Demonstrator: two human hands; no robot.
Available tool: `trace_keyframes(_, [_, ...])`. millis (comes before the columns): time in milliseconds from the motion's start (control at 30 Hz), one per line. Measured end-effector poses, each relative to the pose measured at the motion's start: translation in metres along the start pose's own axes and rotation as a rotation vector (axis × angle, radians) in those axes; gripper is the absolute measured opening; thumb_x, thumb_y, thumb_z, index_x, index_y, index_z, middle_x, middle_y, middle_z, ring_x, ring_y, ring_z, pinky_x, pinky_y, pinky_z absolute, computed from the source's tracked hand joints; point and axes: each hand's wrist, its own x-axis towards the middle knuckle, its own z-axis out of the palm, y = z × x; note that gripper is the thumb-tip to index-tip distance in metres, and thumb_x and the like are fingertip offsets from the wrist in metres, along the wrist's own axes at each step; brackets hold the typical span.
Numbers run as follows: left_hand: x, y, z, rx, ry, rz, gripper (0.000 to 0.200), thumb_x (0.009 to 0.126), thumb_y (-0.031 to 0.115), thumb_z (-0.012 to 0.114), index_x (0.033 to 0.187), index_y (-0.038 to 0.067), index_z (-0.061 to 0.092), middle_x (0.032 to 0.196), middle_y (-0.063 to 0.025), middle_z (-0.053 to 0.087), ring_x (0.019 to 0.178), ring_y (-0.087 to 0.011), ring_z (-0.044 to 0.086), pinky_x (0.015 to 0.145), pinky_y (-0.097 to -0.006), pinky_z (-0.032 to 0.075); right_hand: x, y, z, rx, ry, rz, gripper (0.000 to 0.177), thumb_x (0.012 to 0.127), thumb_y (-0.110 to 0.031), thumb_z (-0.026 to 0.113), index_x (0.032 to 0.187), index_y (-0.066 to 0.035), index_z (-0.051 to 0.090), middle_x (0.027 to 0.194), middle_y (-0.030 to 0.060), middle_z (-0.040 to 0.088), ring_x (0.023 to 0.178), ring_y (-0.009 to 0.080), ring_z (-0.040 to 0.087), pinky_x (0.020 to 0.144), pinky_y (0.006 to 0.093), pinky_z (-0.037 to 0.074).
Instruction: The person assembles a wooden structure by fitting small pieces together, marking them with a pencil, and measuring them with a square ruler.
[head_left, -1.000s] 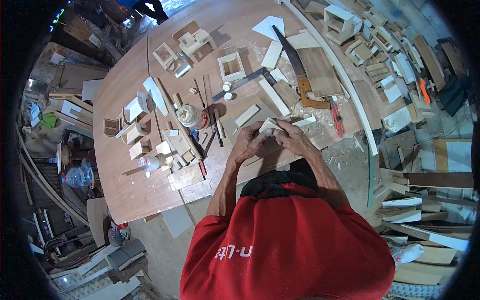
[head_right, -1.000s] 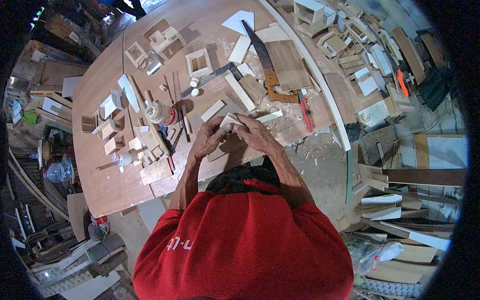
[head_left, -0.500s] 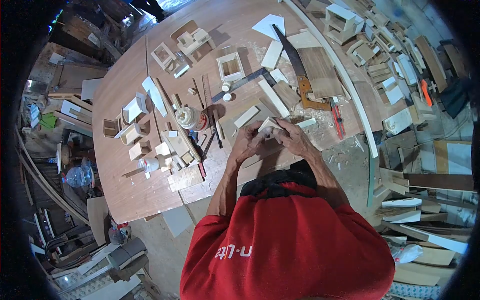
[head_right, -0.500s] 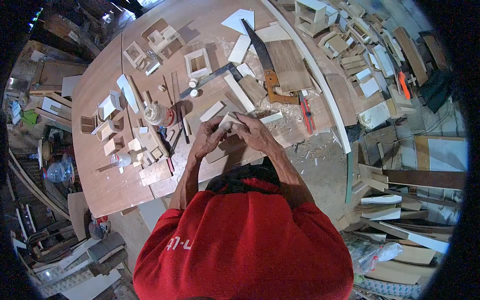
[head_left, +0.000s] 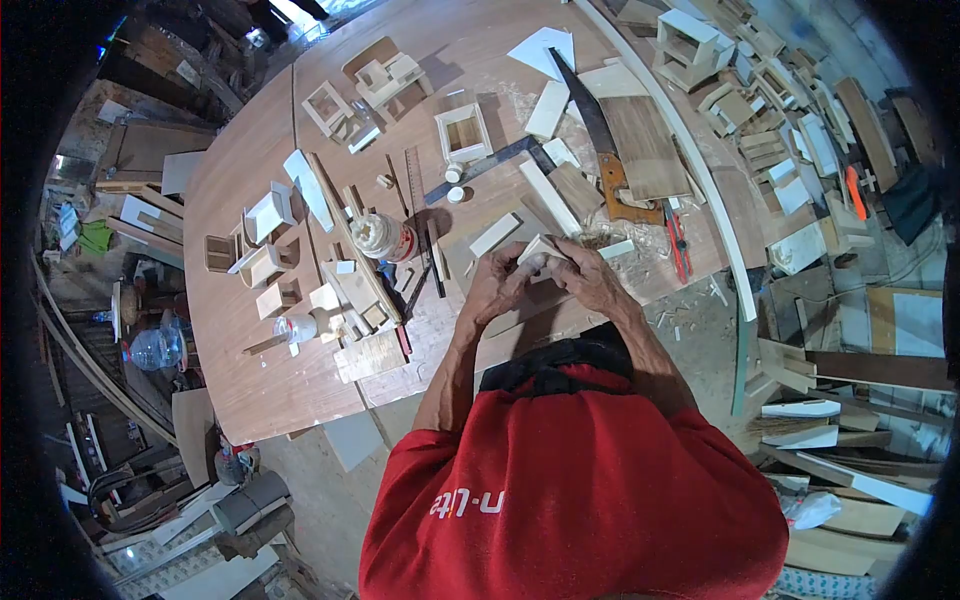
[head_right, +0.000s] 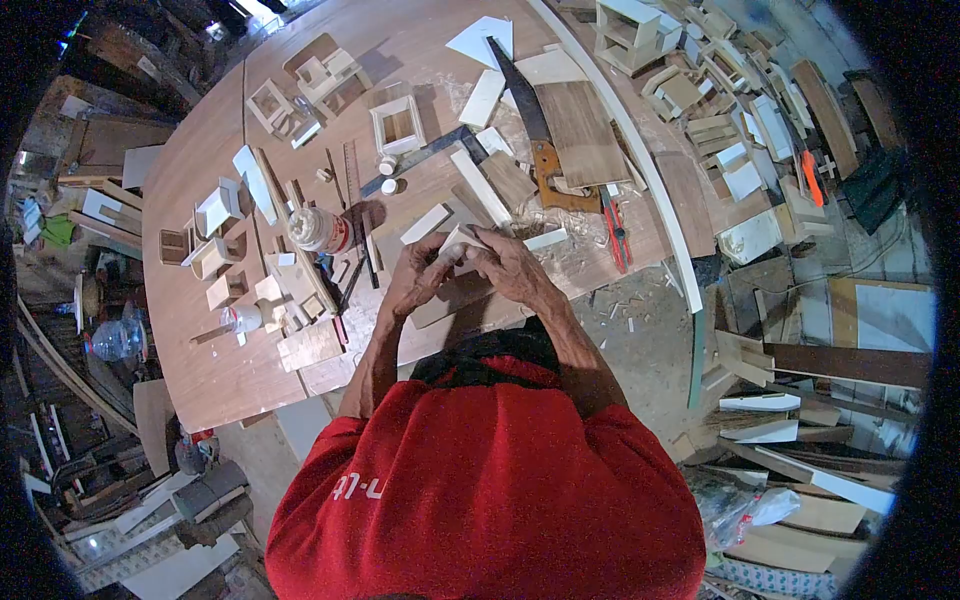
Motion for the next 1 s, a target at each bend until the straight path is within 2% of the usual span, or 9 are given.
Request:
trace_keyframes(233, [0.0, -0.001, 0.0, -0.008, 0.023, -0.002, 0.033, 0.09, 0.034, 0.066, 0.101, 0.003, 0.069, 0.068, -0.0005, 0.059, 0.058, -0.0072, 0.049, 0.052, -0.0257, 0.039, 0.001, -0.003, 0.001, -0.005, 0.004, 0.015, 0.03, 0.096, -0.024, 0.052, 0.109, 0.002, 0.055, 0.067, -0.0004, 0.048, 0.061, 0.0091, 0.044, 0.055, 0.0265, 0.04])
trace_keyframes(467, [0.001, -0.005, -0.004, -0.021, 0.056, -0.052, 0.034, 0.089, 0.034, 0.066, 0.1, 0.002, 0.068, 0.062, 0.0004, 0.056, 0.055, -0.0069, 0.046, 0.049, -0.0265, 0.036, 0.007, 0.009, 0.003, 0.025, -0.034, 0.067, 0.032, 0.096, -0.026, 0.053, 0.112, 0.002, 0.055, 0.07, 0.0013, 0.051, 0.062, 0.0092, 0.047, 0.056, 0.0262, 0.041])
trace_keyframes(533, [0.004, -0.008, -0.013, 0.139, 0.004, -0.046, 0.037, 0.088, 0.038, 0.066, 0.098, 0.003, 0.068, 0.055, -0.0037, 0.053, 0.05, -0.0107, 0.043, 0.048, -0.0295, 0.036, 0.014, 0.034, 0.007, -0.242, 0.028, -0.183, 0.036, 0.096, -0.026, 0.054, 0.119, 0.002, 0.055, 0.08, 0.0049, 0.058, 0.067, 0.0103, 0.053, 0.06, 0.0252, 0.046])
trace_keyframes(633, [0.007, 0.002, -0.025, 0.456, -0.036, 0.078, 0.039, 0.088, 0.041, 0.064, 0.097, 0.003, 0.068, 0.052, -0.0108, 0.051, 0.046, -0.0195, 0.047, 0.048, -0.0353, 0.039, 0.015, 0.03, 0.006, -0.294, 0.135, -0.306, 0.039, 0.094, -0.025, 0.056, 0.123, 0.001, 0.054, 0.091, 0.0073, 0.062, 0.073, 0.0118, 0.059, 0.067, 0.0263, 0.051])
trace_keyframes(667, [0.009, 0.001, -0.027, 0.453, -0.032, 0.076, 0.039, 0.088, 0.041, 0.064, 0.097, 0.003, 0.068, 0.052, -0.0108, 0.051, 0.046, -0.0195, 0.047, 0.048, -0.0353, 0.039, 0.014, 0.025, 0.004, -0.295, 0.13, -0.306, 0.039, 0.094, -0.025, 0.056, 0.123, 0.001, 0.054, 0.091, 0.0073, 0.062, 0.073, 0.0118, 0.059, 0.067, 0.0263, 0.051])
trace_keyframes(733, [0.014, -0.001, -0.031, 0.463, -0.11, 0.225, 0.039, 0.087, 0.041, 0.062, 0.092, 0.002, 0.066, 0.057, -0.0176, 0.055, 0.052, -0.0324, 0.055, 0.053, -0.0416, 0.043, 0.013, -0.005, -0.004, 0.078, -0.027, 0.131, 0.043, 0.089, -0.028, 0.061, 0.118, 0.004, 0.058, 0.108, 0.0141, 0.062, 0.093, 0.0202, 0.061, 0.075, 0.0321, 0.051])
trace_keyframes(833, [0.017, 0.004, -0.04, 0.61, -0.161, 0.28, 0.034, 0.085, 0.036, 0.064, 0.086, 0.002, 0.065, 0.063, -0.0196, 0.059, 0.062, -0.0394, 0.06, 0.058, -0.0457, 0.045, 0.016, -0.027, -0.013, 0.09, -0.158, 0.287, 0.041, 0.087, -0.025, 0.063, 0.117, 0.002, 0.06, 0.102, 0.0128, 0.066, 0.09, 0.02, 0.063, 0.078, 0.0323, 0.052])
trace_keyframes(933, [0.022, 0.012, -0.049, 0.702, -0.292, 0.34, 0.027, 0.087, 0.027, 0.066, 0.089, 0.0, 0.066, 0.069, -0.0151, 0.065, 0.059, -0.032, 0.058, 0.058, -0.039, 0.047, 0.02, -0.023, -0.013, 0.095, -0.15, 0.183, 0.037, 0.085, -0.023, 0.065, 0.114, -0.001, 0.062, 0.094, 0.0104, 0.068, 0.083, 0.019, 0.063, 0.074, 0.0323, 0.052])
trace_keyframes(1000, [0.024, 0.021, -0.049, 0.785, -0.319, 0.326, 0.026, 0.085, 0.026, 0.067, 0.089, 0.001, 0.065, 0.072, -0.016, 0.066, 0.062, -0.0344, 0.059, 0.059, -0.0405, 0.047, 0.023, -0.019, -0.014, 0.05, -0.154, 0.113, 0.034, 0.085, -0.024, 0.066, 0.111, -0.001, 0.064, 0.092, 0.0096, 0.068, 0.083, 0.0187, 0.063, 0.074, 0.032, 0.052])
